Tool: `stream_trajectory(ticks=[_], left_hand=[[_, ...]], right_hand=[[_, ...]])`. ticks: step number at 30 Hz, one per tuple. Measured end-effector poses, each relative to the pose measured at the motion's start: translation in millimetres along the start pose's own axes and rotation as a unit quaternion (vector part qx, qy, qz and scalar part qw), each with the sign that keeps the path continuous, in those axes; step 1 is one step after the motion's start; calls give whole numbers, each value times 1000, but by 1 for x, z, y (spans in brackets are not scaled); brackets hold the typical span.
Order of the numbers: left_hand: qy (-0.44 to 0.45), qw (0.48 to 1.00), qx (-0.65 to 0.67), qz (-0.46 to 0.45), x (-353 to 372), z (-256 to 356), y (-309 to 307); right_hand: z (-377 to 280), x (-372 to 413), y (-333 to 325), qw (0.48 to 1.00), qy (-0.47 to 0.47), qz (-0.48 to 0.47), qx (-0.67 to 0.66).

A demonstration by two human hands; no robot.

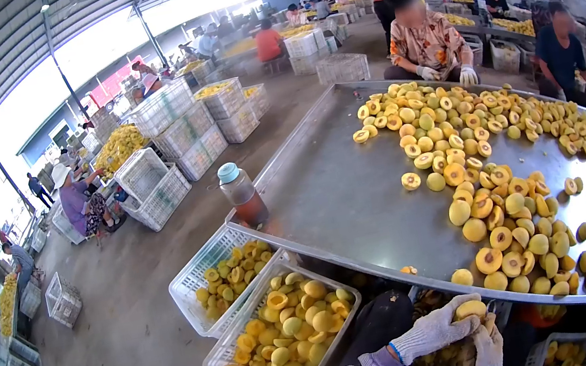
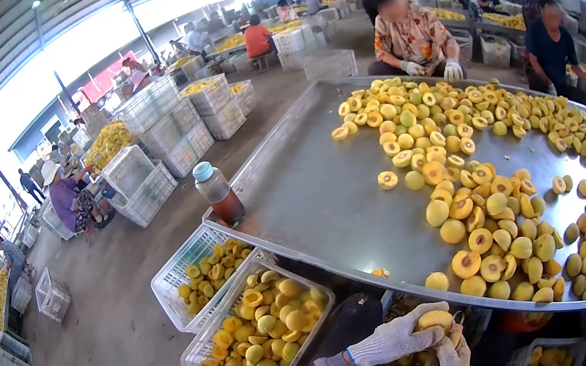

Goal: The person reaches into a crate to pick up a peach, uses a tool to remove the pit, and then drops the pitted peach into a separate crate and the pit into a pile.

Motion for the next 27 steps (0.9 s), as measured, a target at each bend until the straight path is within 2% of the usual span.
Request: stream_trajectory(ticks=[3, 6, 9, 10, 13, 15, 17, 19, 21, 22, 23, 24, 27], left_hand=[[91, 992, 91, 13, -7, -10, 3], [89, 968, 236, 9, -12, -17, 4], [77, 963, 258, 28, -10, -10, -1], [59, 949, 307, 34, -12, -15, -2], [157, 905, 389, 66, -14, -13, -17], [153, 880, 443, 76, -15, -21, -21], [133, 885, 434, 103, 1, 4, -25], [116, 860, 486, 101, 5, 7, -24], [113, 875, 462, 95, 4, 9, -21], [88, 879, 454, 117, 4, 11, -19], [119, 867, 476, 89, 7, 14, -15], [124, 866, 477, 90, 7, 14, -13], [125, 867, 472, 104, 5, 11, -10]], right_hand=[[1, 0, 0, 1000, -3, 1, 8], [-13, 9, 8, 1000, 27, 0, 12], [-21, 12, 13, 999, 38, -7, 20], [-21, 12, 13, 999, 34, -4, 20], [-16, 8, 12, 1000, 26, -12, 7], [-11, 7, 8, 999, 49, -8, -10], [-15, 13, 14, 994, 90, -29, -48], [-17, 16, 22, 992, 102, -60, -43], [-17, 16, 22, 992, 90, -78, 34], [-20, 14, 20, 991, 45, -69, 101], [-23, 13, 20, 984, 1, -65, 168], [-18, 11, 19, 975, 30, -62, 210], [-21, 10, 18, 969, -15, -45, 243]])
Point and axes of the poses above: each hand's wrist, its own x-axis away from the middle knuckle, its own y-axis out of the palm, z = x × y, the point moved 8 cm from there along -x, towards the middle knuckle, and after that the axes turned 4 degrees about x, right-handed, at the moved point
